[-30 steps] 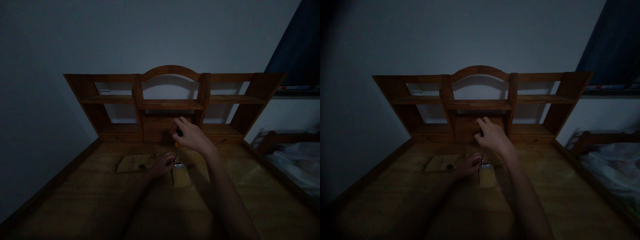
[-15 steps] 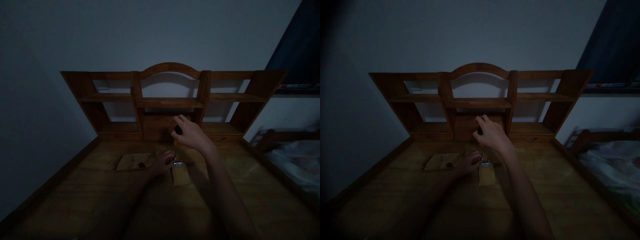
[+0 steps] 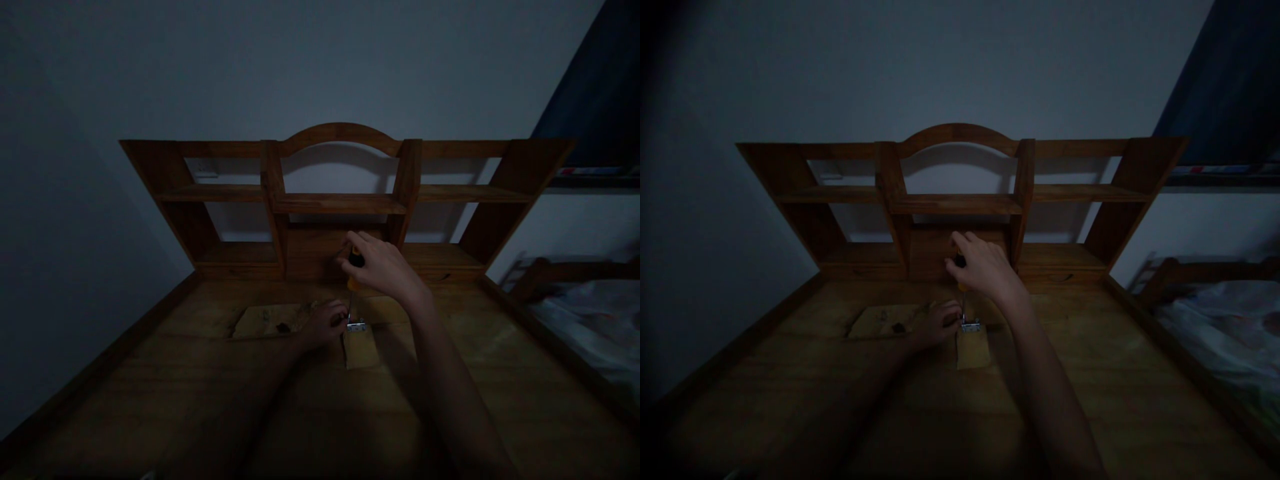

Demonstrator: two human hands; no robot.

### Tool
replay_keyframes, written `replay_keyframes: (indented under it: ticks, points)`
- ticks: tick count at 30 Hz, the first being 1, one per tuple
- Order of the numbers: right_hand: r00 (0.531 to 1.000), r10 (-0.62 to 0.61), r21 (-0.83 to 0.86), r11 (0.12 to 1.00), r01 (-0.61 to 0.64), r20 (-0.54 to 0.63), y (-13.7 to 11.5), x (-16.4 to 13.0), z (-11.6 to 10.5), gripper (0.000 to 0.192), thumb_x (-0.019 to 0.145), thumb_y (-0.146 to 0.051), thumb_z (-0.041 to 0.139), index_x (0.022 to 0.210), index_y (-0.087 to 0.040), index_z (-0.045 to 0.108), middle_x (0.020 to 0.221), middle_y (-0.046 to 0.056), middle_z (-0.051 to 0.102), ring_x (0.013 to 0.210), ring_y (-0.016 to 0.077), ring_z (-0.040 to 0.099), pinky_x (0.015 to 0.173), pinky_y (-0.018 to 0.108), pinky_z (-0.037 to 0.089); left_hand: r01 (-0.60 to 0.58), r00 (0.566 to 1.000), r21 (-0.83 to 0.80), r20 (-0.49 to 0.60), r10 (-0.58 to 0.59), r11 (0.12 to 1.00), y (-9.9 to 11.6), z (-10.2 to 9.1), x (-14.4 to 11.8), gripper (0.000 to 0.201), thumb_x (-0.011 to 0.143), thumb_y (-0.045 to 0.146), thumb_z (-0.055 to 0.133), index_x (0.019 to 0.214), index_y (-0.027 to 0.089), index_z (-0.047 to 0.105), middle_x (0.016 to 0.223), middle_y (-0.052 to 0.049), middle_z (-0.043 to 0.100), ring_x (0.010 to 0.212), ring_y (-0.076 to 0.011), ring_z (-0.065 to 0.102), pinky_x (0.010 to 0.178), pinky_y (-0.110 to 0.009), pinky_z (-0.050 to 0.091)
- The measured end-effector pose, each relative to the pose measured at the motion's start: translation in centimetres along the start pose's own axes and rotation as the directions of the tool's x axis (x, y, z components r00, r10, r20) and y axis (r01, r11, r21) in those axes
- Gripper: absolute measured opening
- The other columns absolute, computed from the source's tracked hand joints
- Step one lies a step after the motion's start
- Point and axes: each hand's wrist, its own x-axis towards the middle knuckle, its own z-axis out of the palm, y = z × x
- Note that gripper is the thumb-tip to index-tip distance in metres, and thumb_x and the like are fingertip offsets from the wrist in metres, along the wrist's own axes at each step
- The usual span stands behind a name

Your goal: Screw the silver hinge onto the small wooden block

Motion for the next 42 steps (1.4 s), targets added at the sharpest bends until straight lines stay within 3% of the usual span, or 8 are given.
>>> replay_keyframes:
  ticks: [4, 8, 15, 21, 28, 36, 42]
  points:
    - [1.0, -0.011, -0.007, 1.0, 0.011, 0.0, 0.3, 0.1, 0.0, 0.02, 0.094, -0.031, 0.049, 0.112, -0.023, 0.055, 0.111, 0.006, 0.065, 0.097, 0.0236, 0.063, 0.083, 0.034, 0.044, 0.002, 1.0, -0.01, 0.006, -0.002, 1.0, 0.0, -0.1, 0.0, 0.008, 0.09, 0.021, 0.055, 0.084, 0.018, 0.059, 0.091, -0.004, 0.06, 0.086, -0.0167, 0.056, 0.079, -0.028, 0.045]
    - [1.0, -0.027, 0.022, 0.999, 0.027, 0.007, 0.2, 0.1, 0.1, 0.029, 0.088, -0.026, 0.053, 0.116, -0.023, 0.053, 0.116, 0.006, 0.062, 0.099, 0.0239, 0.063, 0.084, 0.034, 0.045, 0.006, 1.0, -0.012, -0.005, -0.006, 1.0, -0.1, 0.0, 0.0, 0.01, 0.091, 0.022, 0.054, 0.083, 0.018, 0.058, 0.089, -0.004, 0.06, 0.084, -0.0166, 0.056, 0.078, -0.028, 0.045]
    - [1.0, -0.011, 0.032, 0.999, 0.01, 0.015, 0.4, 0.0, 0.4, 0.03, 0.094, -0.038, 0.053, 0.119, -0.023, 0.053, 0.115, 0.007, 0.062, 0.1, 0.0253, 0.063, 0.086, 0.036, 0.046, 0.008, 1.0, -0.042, 0.006, -0.008, 0.999, -0.1, 0.0, 0.0, 0.009, 0.091, 0.023, 0.055, 0.084, 0.018, 0.058, 0.091, -0.004, 0.06, 0.085, -0.0165, 0.057, 0.077, -0.027, 0.045]
    - [1.0, -0.026, 0.036, 0.999, 0.025, 0.011, 0.3, 0.0, 0.5, 0.034, 0.089, -0.026, 0.054, 0.122, -0.024, 0.051, 0.123, 0.008, 0.059, 0.099, 0.0243, 0.063, 0.085, 0.035, 0.045, 0.016, 1.0, -0.034, -0.013, -0.017, 0.999, -0.3, 0.2, -0.1, 0.008, 0.091, 0.025, 0.056, 0.088, 0.019, 0.059, 0.092, -0.003, 0.061, 0.085, -0.0164, 0.057, 0.079, -0.028, 0.045]
    - [1.0, -0.015, 0.065, 0.998, 0.013, 0.025, 0.5, 0.1, 0.7, 0.032, 0.091, -0.035, 0.055, 0.122, -0.025, 0.051, 0.114, 0.007, 0.064, 0.101, 0.0257, 0.063, 0.086, 0.036, 0.045, 0.006, 1.0, -0.028, -0.006, -0.006, 1.0, -0.3, 0.2, 0.0, 0.017, 0.094, 0.031, 0.055, 0.084, 0.018, 0.06, 0.09, -0.004, 0.06, 0.086, -0.0173, 0.057, 0.08, -0.029, 0.046]
    - [0.999, -0.039, 0.101, 0.994, 0.038, 0.003, 0.1, 0.1, 0.6, 0.037, 0.085, -0.024, 0.056, 0.122, -0.024, 0.05, 0.121, 0.007, 0.059, 0.103, 0.0257, 0.062, 0.088, 0.037, 0.047, -0.008, 1.0, -0.017, -0.017, 0.008, 1.0, -0.4, 0.2, 0.0, 0.02, 0.095, 0.034, 0.056, 0.084, 0.018, 0.058, 0.088, -0.003, 0.058, 0.084, -0.0156, 0.056, 0.078, -0.028, 0.044]
    - [1.0, -0.023, 0.123, 0.992, 0.021, 0.012, 0.4, 0.1, 1.0, 0.035, 0.092, -0.034, 0.056, 0.125, -0.025, 0.048, 0.122, 0.008, 0.061, 0.11, 0.0273, 0.061, 0.093, 0.041, 0.047, 0.007, 1.0, -0.016, -0.011, -0.007, 1.0, -0.7, 0.3, 0.1, 0.02, 0.095, 0.031, 0.058, 0.08, 0.017, 0.057, 0.086, -0.002, 0.057, 0.08, -0.0147, 0.055, 0.074, -0.027, 0.042]
